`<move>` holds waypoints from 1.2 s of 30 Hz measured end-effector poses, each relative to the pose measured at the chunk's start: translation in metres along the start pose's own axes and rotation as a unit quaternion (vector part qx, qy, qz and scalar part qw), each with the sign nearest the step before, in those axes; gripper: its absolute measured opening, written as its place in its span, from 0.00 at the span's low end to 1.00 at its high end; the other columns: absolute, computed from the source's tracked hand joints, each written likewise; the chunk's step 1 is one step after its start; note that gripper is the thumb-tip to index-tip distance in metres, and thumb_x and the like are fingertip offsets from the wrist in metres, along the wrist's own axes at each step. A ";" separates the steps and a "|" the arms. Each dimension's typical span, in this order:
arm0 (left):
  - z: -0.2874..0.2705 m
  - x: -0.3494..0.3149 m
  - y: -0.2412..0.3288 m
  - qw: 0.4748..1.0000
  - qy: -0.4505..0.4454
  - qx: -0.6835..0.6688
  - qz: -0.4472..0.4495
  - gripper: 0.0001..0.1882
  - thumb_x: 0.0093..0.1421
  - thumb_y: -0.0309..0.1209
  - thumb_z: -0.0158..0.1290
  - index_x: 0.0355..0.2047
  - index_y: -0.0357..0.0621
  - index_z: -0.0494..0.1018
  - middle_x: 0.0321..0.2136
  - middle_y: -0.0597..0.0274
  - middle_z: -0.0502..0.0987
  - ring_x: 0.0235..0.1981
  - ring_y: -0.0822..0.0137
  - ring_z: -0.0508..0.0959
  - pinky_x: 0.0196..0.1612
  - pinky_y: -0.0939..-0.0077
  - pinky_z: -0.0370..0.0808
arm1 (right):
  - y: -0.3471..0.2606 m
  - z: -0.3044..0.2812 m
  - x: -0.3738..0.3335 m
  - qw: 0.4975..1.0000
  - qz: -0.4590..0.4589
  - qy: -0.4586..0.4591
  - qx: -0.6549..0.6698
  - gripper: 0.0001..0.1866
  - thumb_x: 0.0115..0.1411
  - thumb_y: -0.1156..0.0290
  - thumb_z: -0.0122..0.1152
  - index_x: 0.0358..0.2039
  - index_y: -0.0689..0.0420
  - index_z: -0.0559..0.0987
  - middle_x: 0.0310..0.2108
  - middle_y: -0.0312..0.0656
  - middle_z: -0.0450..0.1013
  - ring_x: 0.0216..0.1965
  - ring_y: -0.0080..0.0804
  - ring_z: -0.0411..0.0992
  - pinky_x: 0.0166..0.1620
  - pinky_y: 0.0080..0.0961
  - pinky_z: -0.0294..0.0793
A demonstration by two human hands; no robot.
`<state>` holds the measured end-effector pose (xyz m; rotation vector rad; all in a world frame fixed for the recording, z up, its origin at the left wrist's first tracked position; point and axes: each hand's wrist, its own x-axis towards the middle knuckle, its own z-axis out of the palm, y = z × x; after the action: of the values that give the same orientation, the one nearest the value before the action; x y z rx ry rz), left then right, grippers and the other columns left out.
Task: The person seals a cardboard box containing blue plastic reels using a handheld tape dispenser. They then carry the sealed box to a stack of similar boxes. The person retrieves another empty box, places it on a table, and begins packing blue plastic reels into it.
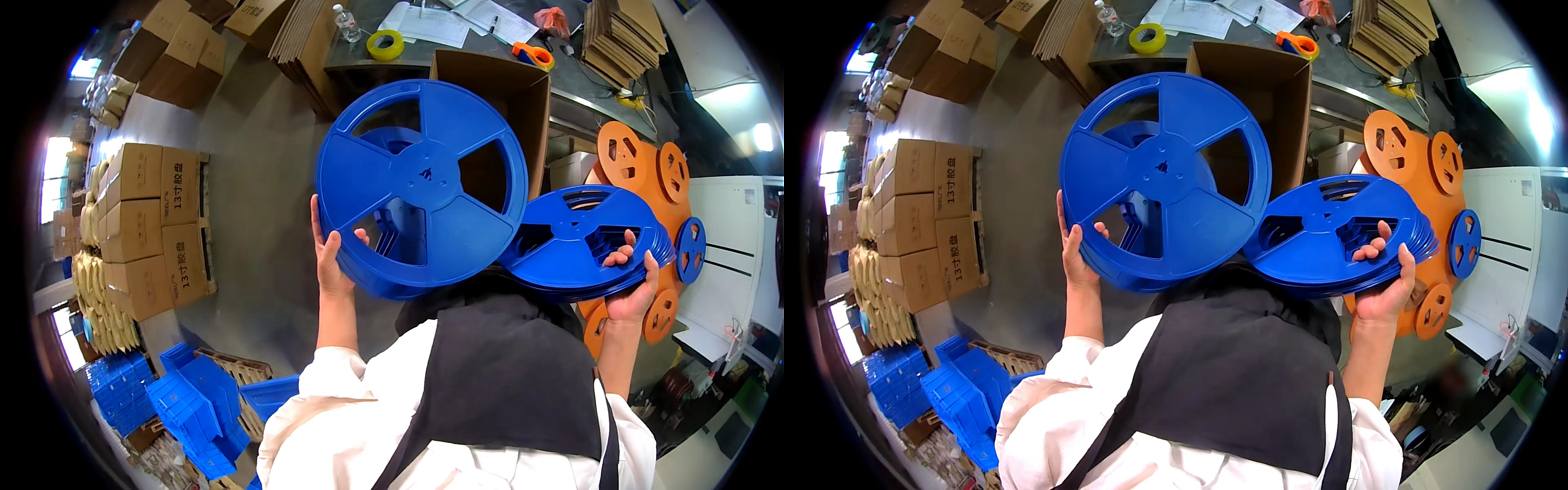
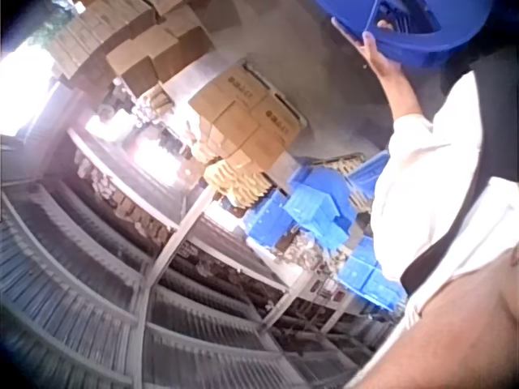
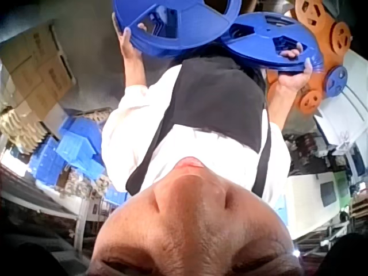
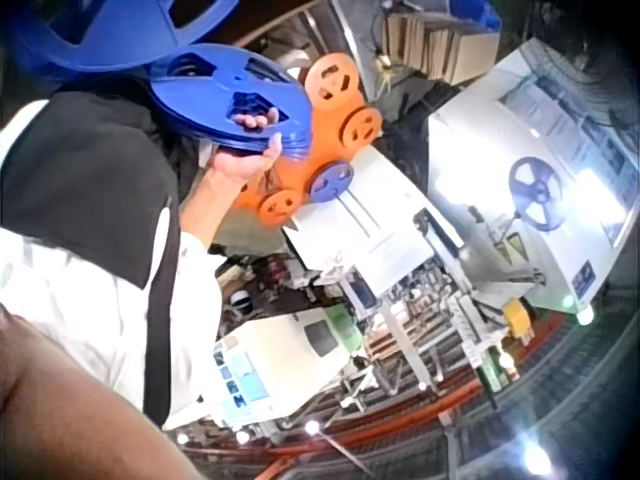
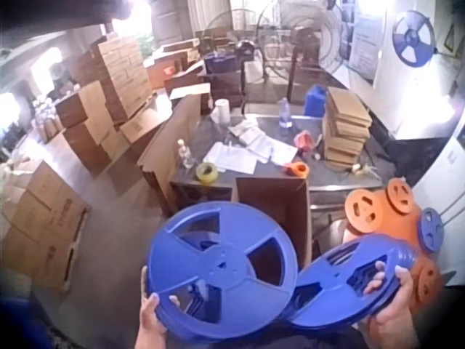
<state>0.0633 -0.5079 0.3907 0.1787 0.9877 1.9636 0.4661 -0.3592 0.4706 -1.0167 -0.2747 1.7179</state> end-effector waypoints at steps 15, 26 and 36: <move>0.116 0.084 -0.122 0.961 -0.127 0.204 -0.138 0.43 0.54 0.23 0.59 0.66 0.52 0.47 0.43 0.49 0.72 0.33 0.60 0.80 0.36 0.68 0.81 | -0.006 -0.010 -0.013 0.996 -0.075 0.035 -0.045 0.27 0.55 0.61 0.55 0.51 0.66 0.68 0.30 0.41 0.72 0.31 0.30 0.72 0.40 0.32 0.73; 0.070 0.176 -0.284 0.905 -0.174 0.341 -0.184 0.42 0.54 0.14 0.50 0.66 0.54 0.48 0.35 0.60 0.72 0.30 0.72 0.75 0.34 0.80 0.74 | -0.006 -0.025 -0.016 0.975 -0.157 0.126 -0.097 0.28 0.54 0.60 0.53 0.51 0.66 0.68 0.28 0.43 0.72 0.30 0.31 0.71 0.39 0.32 0.74; 0.068 0.210 -0.335 0.911 -0.141 0.337 -0.192 0.44 0.53 0.15 0.53 0.66 0.56 0.47 0.44 0.54 0.68 0.36 0.70 0.74 0.42 0.75 0.74 | 0.001 -0.031 -0.005 0.970 -0.149 0.176 -0.075 0.28 0.55 0.60 0.53 0.52 0.65 0.67 0.29 0.42 0.72 0.31 0.31 0.71 0.41 0.34 0.73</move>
<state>0.1942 -0.2153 0.1501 0.5879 1.3517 1.1432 0.4885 -0.3730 0.4532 -1.2989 -0.3136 1.2353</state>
